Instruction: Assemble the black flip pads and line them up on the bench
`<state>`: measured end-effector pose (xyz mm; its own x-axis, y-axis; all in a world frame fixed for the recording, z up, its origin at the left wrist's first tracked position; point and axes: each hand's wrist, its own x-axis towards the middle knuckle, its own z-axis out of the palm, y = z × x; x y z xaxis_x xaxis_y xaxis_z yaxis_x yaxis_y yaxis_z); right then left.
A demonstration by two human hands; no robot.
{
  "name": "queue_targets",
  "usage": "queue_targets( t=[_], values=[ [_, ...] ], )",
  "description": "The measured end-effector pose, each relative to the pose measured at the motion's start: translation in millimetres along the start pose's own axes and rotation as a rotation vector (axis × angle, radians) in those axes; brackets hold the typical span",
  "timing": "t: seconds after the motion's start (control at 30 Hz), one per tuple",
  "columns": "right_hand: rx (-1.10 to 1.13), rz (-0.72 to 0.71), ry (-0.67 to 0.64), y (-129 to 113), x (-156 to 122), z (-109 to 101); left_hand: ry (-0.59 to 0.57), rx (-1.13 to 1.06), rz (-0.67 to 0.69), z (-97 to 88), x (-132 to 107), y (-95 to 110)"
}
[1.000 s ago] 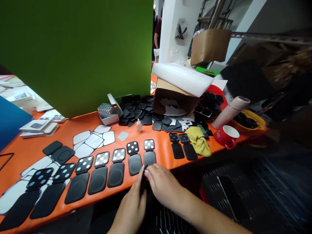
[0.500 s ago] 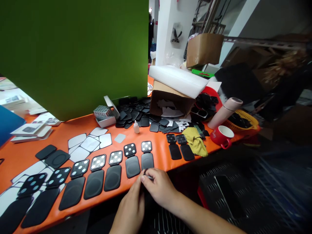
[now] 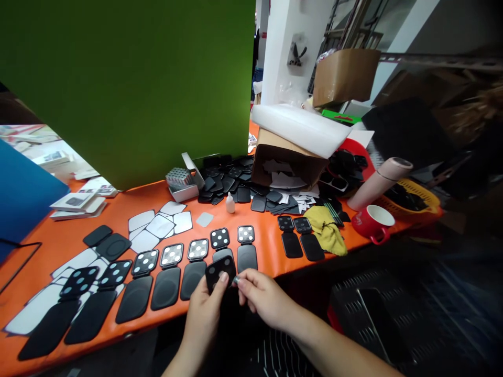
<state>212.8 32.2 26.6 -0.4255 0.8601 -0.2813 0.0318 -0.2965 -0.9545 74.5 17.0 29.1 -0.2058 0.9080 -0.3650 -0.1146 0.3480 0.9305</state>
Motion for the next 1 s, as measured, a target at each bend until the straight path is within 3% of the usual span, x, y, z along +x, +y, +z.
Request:
queue_targets(
  t=[0.13,0.3,0.47,0.57,0.67,0.77,0.83,0.87,0.93,1.0],
  values=[
    [-0.035,0.003,0.04,-1,-2,4,-0.063,0.294,0.28,-5.0,-8,-10],
    [0.583,0.278,-0.142,0,-8,0,-0.168,0.492,0.724,-13.9,-13,-29],
    [0.999,0.518,-0.242,10,-15,-9,-0.29,0.558,0.915,-19.5,-13,-40],
    [1.072,0.576,-0.216,15,-17,-9,-0.356,0.531,0.939,-18.2,-16,-40],
    [1.107,0.576,-0.086,12,-19,-9,-0.371,0.449,0.899,-8.9,-16,-37],
    [1.098,0.457,0.019,4,-20,-19,-0.32,0.352,0.684,12.9,-4,-33],
    [1.064,0.323,0.07,1,-22,-31,-0.232,0.315,0.493,33.9,16,-29],
    [1.016,0.256,0.112,1,-24,-38,-0.199,0.313,0.46,45.6,30,-28],
    [0.816,0.14,0.241,4,-28,-53,-0.167,0.324,0.463,69.4,61,-25],
    [0.445,0.055,0.393,12,-32,-70,-0.151,0.365,0.475,90.4,91,-22]
  ],
)
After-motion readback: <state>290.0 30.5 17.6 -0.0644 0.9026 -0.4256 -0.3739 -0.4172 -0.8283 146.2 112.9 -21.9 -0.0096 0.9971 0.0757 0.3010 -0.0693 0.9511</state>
